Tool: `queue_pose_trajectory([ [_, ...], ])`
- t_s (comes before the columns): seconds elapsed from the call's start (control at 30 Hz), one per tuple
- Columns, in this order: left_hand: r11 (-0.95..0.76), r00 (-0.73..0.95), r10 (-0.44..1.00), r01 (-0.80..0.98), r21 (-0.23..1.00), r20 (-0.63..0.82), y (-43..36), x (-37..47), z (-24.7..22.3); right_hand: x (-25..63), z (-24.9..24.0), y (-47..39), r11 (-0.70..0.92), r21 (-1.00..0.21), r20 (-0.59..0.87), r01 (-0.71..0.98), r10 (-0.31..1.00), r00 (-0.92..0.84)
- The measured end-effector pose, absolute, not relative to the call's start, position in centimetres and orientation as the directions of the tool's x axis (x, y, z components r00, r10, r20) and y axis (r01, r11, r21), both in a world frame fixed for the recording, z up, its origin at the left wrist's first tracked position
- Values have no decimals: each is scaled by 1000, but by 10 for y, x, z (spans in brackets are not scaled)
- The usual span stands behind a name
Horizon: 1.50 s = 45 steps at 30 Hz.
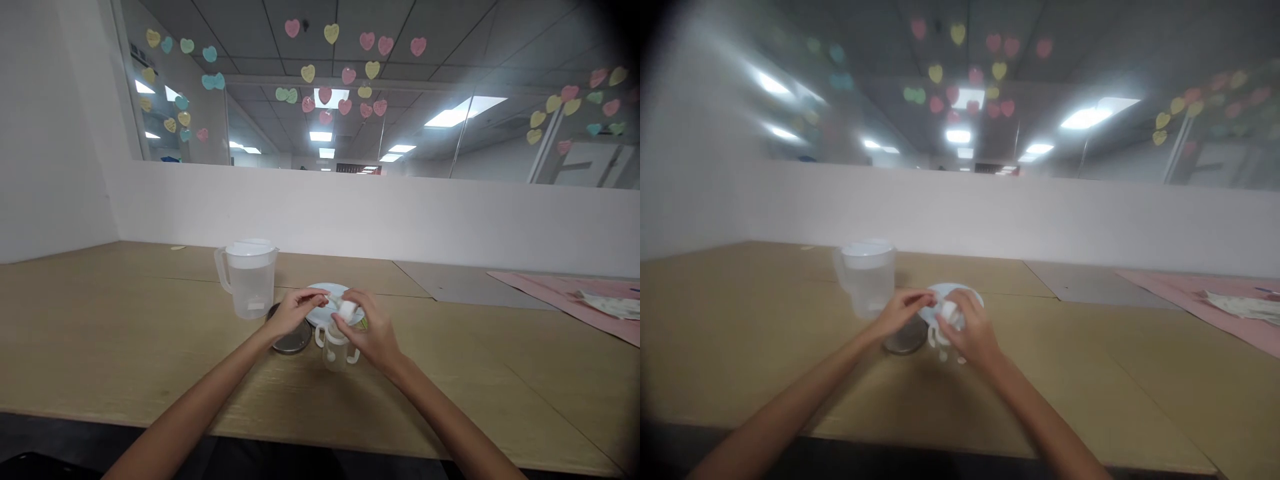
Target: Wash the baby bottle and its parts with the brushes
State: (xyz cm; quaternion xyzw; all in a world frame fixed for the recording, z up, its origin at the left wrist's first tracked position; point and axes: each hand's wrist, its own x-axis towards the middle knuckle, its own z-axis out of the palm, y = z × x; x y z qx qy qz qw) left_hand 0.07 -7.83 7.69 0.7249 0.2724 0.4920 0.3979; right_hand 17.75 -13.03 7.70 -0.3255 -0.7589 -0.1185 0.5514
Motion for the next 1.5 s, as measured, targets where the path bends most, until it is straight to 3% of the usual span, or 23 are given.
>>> queue_pose_trajectory([
  [0.1,-645,297,749,125,754,592,-79,-1,56,187,61,-121,726,-349,907,593,420,20],
  [0.17,-762,400,641,228,606,655,-80,2,37,188,46,-113,737,-435,876,518,480,51],
  [0.23,-829,502,555,276,485,663,-80,8,19,186,30,-105,761,-435,861,480,508,-26],
  [0.3,-847,507,531,324,420,679,-80,17,5,186,15,-99,805,-317,883,502,444,-155],
  [0.37,-835,467,547,371,407,695,-81,25,-3,187,5,-94,815,-184,900,550,365,-240],
  [0.43,-810,426,578,400,428,696,-82,29,-6,190,0,-92,793,-153,897,590,362,-254],
  [0.63,-732,345,662,490,473,666,-85,27,-10,187,-6,-97,750,-342,843,567,511,-168],
  [0.93,-744,277,586,557,369,762,-76,25,-20,186,-6,-90,761,-300,871,575,465,-161],
  [1.13,-841,368,454,477,254,811,-79,23,-11,191,-8,-86,764,-403,813,505,552,-187],
  [1.5,-817,519,449,568,99,727,-88,23,-1,193,-14,-75,779,-436,811,450,557,-178],
])
